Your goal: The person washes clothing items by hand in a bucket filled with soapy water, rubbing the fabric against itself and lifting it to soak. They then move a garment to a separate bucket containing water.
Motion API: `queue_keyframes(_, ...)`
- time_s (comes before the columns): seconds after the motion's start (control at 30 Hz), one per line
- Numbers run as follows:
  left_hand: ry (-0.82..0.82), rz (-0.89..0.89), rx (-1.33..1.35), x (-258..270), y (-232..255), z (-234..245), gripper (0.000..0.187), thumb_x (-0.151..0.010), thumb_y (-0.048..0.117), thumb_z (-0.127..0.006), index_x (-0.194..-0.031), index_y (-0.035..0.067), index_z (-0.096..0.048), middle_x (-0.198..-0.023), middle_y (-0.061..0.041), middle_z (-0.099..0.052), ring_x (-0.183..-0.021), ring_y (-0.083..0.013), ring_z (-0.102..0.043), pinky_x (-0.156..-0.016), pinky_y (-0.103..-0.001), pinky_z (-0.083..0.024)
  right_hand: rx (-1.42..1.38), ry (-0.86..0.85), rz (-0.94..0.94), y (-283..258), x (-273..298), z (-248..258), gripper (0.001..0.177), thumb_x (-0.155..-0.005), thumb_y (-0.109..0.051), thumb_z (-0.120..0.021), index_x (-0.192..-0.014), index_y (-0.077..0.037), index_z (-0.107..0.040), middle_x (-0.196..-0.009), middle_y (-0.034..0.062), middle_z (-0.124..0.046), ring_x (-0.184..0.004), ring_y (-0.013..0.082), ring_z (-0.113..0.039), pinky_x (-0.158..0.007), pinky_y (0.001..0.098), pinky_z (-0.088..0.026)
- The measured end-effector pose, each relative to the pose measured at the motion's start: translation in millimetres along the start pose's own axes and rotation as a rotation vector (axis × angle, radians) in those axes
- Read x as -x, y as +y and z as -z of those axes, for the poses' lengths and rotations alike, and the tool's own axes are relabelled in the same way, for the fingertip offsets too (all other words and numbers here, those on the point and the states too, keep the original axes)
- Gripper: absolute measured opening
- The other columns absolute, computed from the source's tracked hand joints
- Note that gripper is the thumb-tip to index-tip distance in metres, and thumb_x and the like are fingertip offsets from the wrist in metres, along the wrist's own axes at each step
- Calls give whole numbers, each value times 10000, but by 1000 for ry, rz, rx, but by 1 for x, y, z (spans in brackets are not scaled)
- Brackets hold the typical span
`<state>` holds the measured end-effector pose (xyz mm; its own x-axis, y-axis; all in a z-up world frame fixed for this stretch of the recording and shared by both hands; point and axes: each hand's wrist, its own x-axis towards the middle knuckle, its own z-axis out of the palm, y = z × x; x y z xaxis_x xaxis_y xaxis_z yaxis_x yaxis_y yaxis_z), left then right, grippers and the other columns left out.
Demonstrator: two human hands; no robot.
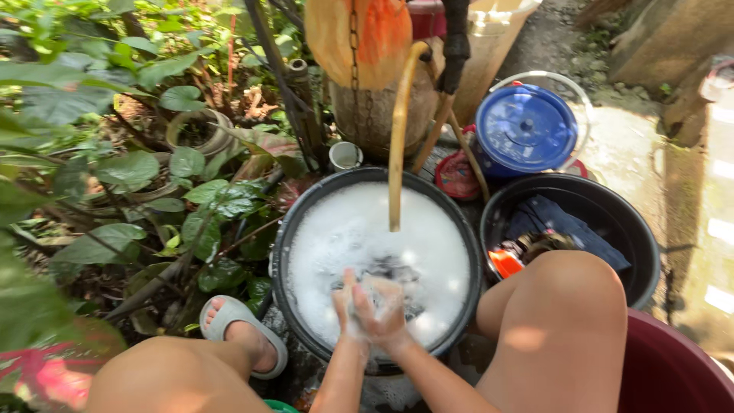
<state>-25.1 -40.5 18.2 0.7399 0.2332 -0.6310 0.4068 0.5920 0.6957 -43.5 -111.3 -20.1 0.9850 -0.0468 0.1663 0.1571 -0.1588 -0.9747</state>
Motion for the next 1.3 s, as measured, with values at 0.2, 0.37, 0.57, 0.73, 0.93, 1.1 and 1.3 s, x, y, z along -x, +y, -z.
queue_keyframes(0.2, -100, -99, -118, 63, 70, -19, 359, -1009, 420, -462, -1040, 96, -615, -1006, -65, -668, -939, -205, -657, -807, -387, -549, -192, -230, -197, -38, -57, 77, 389, -815, -110, -783, -1141, -7, -598, -1070, 62, -647, -1031, 147, -627, -892, 343, -568)
queue_keyframes(0.37, -153, -329, -285, 56, 84, -19, 434, -1031, 360, -562, -1076, -69, -606, -1009, -219, -649, -905, -348, -607, -815, -479, -555, -14, -620, -261, -64, -44, 58, 495, -784, -192, -763, -1229, -12, -644, -1074, 147, -721, -967, 205, -676, -878, 322, -550)
queue_keyframes(0.57, 64, 56, 493, 18, 92, 22, 389, -1007, 338, -477, -1266, 71, -591, -1230, -85, -687, -1152, -237, -641, -995, -423, -494, -738, -286, -417, -42, -46, 63, 359, -884, -261, -734, -1099, 27, -744, -966, 162, -751, -876, 245, -688, -802, 364, -551)
queue_keyframes(0.73, -48, 82, -86, 23, 40, 2, 486, -1030, 450, -454, -1237, 51, -640, -1085, -90, -671, -1006, -244, -611, -917, -379, -461, -76, -129, -22, -35, -23, -1, 361, -910, -306, -708, -1088, 6, -751, -947, 138, -755, -866, 240, -695, -792, 373, -559)
queue_keyframes(0.93, -46, -426, -291, 35, 18, -8, 344, -1041, 314, -484, -965, 27, -658, -869, -81, -643, -799, -205, -603, -714, -335, -485, -128, 99, -234, -5, -39, 16, 375, -942, -359, -676, -1076, -20, -759, -925, 108, -760, -853, 234, -703, -780, 384, -568)
queue_keyframes(1.1, 114, -256, -217, 27, 48, 6, 536, -1113, 355, -415, -782, -45, -549, -702, -106, -539, -585, -220, -496, -490, -355, -419, 204, -213, -202, -19, -33, 23, 412, -954, -423, -651, -1076, -45, -761, -907, 80, -774, -847, 228, -728, -789, 384, -585)
queue_keyframes(1.3, -256, -1037, -591, 79, 104, -16, 420, -1076, 261, -385, -1082, -42, -676, -817, -118, -698, -669, -232, -668, -598, -372, -552, 88, -462, 313, -118, -43, 73, 737, -781, -346, -782, -1343, 48, -514, -1204, 225, -664, -1082, 379, -654, -942, 410, -500)
